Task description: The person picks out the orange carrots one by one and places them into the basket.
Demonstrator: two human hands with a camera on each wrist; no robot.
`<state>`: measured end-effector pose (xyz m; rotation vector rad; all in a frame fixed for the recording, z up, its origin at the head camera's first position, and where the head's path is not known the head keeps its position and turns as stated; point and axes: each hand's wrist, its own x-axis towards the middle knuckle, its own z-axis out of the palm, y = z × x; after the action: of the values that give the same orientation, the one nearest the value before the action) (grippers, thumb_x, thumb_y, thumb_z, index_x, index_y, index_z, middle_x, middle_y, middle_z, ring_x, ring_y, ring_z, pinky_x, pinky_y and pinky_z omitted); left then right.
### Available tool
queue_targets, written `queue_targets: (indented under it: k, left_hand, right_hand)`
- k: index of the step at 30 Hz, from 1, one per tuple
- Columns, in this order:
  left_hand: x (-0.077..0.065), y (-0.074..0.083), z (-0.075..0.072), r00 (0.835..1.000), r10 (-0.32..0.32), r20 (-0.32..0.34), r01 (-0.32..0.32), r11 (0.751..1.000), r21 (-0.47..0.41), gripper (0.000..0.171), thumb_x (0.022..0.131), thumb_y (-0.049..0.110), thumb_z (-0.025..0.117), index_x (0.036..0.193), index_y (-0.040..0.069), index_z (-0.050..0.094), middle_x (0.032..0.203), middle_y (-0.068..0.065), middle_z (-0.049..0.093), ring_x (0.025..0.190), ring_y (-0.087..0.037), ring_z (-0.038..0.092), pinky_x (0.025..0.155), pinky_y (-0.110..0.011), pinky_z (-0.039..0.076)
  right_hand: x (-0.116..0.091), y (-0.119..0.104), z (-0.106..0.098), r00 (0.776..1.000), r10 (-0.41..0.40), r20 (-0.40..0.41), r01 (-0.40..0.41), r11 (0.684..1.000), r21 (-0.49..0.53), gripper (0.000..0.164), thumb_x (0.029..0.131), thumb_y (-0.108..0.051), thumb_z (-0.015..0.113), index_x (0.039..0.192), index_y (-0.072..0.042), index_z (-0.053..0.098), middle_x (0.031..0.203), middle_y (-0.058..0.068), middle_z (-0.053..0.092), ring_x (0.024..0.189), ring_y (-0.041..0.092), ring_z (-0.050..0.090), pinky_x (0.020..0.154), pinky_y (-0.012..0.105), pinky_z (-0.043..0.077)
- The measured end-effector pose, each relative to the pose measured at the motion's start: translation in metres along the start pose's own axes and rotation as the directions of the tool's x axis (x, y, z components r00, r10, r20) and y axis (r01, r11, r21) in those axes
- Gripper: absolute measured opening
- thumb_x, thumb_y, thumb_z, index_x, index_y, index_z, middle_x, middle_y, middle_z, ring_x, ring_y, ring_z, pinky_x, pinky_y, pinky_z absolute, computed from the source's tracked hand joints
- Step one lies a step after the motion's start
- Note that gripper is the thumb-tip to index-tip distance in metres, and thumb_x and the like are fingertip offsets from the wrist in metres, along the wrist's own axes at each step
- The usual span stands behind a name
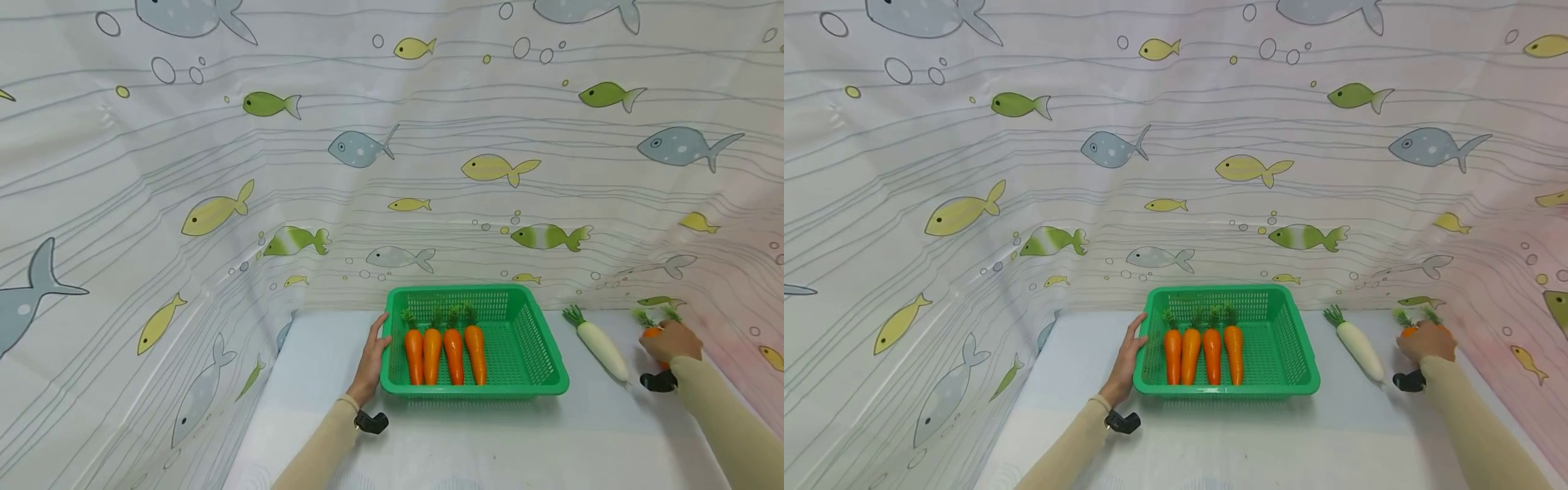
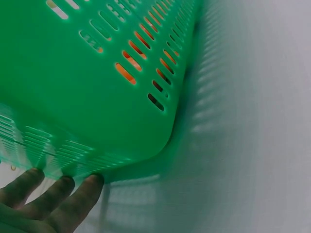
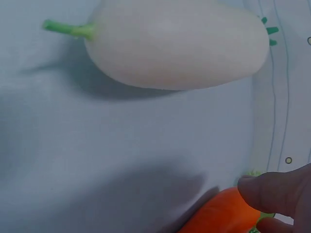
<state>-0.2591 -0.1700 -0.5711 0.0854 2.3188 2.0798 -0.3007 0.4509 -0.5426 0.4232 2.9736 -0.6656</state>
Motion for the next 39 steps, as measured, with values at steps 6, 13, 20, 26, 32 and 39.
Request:
queue_targets:
  k: [6,13,20,26,32,39]
  left_hand:
    - [0.001,0.002,0.0,1.0,0.009,-0.002,-0.009,1.0,0.012,0.056,0.113,0.025,0.034,0.168,0.035,0.027,0.179,-0.005,0.014,0.163,-0.035,0.017,0.128,-0.068,0.016]
    - [0.002,0.0,0.0,1.0,0.008,0.012,-0.008,1.0,0.008,0.056,0.114,0.026,0.032,0.169,0.034,0.025,0.179,-0.004,0.014,0.162,-0.036,0.023,0.128,-0.068,0.017]
    - [0.003,0.002,0.0,1.0,0.014,0.009,-0.014,1.0,0.018,0.056,0.114,0.025,0.032,0.169,0.034,0.025,0.179,-0.004,0.014,0.165,-0.036,0.015,0.129,-0.068,0.013]
    - [0.004,0.001,0.001,1.0,0.014,0.004,-0.014,1.0,0.018,0.056,0.114,0.025,0.033,0.168,0.035,0.026,0.179,-0.003,0.014,0.165,-0.035,0.013,0.129,-0.068,0.011]
    - [0.002,-0.001,0.001,1.0,0.009,0.009,-0.009,1.0,0.004,0.056,0.114,0.026,0.033,0.168,0.036,0.026,0.179,-0.003,0.013,0.165,-0.035,0.015,0.129,-0.069,0.012]
    - [0.002,0.0,0.002,1.0,0.015,0.015,-0.015,1.0,0.0,0.055,0.113,0.029,0.033,0.167,0.038,0.027,0.179,-0.003,0.013,0.164,-0.034,0.015,0.129,-0.069,0.013]
  right_hand:
    - [-0.001,0.004,0.005,0.999,0.052,0.006,-0.052,0.997,0.051,0.076,0.093,-0.031,0.067,0.137,0.024,0.037,0.121,0.047,0.05,0.099,0.053,0.051,0.085,0.058,0.047]
    - [-0.005,-0.001,0.007,0.994,0.104,0.019,-0.106,0.992,0.076,0.077,0.095,-0.035,0.066,0.139,0.022,0.04,0.127,0.046,0.048,0.103,0.054,0.051,0.085,0.058,0.049]
    - [-0.005,0.002,0.006,0.995,0.093,0.029,-0.095,0.994,0.058,0.077,0.093,-0.042,0.068,0.133,0.021,0.047,0.122,0.044,0.055,0.096,0.05,0.057,0.076,0.052,0.051]
    - [-0.003,0.009,0.006,0.998,0.06,0.008,-0.06,0.997,0.047,0.08,0.09,-0.048,0.07,0.128,0.021,0.053,0.114,0.043,0.06,0.088,0.047,0.061,0.067,0.046,0.051]
    - [-0.007,0.008,0.006,0.999,0.039,0.019,-0.04,0.999,0.032,0.078,0.09,-0.048,0.074,0.122,0.022,0.058,0.107,0.04,0.063,0.083,0.042,0.06,0.064,0.041,0.048]
    - [-0.011,0.005,0.002,0.999,0.014,0.037,-0.015,1.0,0.02,0.079,0.089,-0.045,0.076,0.123,0.023,0.055,0.098,0.035,0.064,0.08,0.037,0.058,0.06,0.035,0.045]
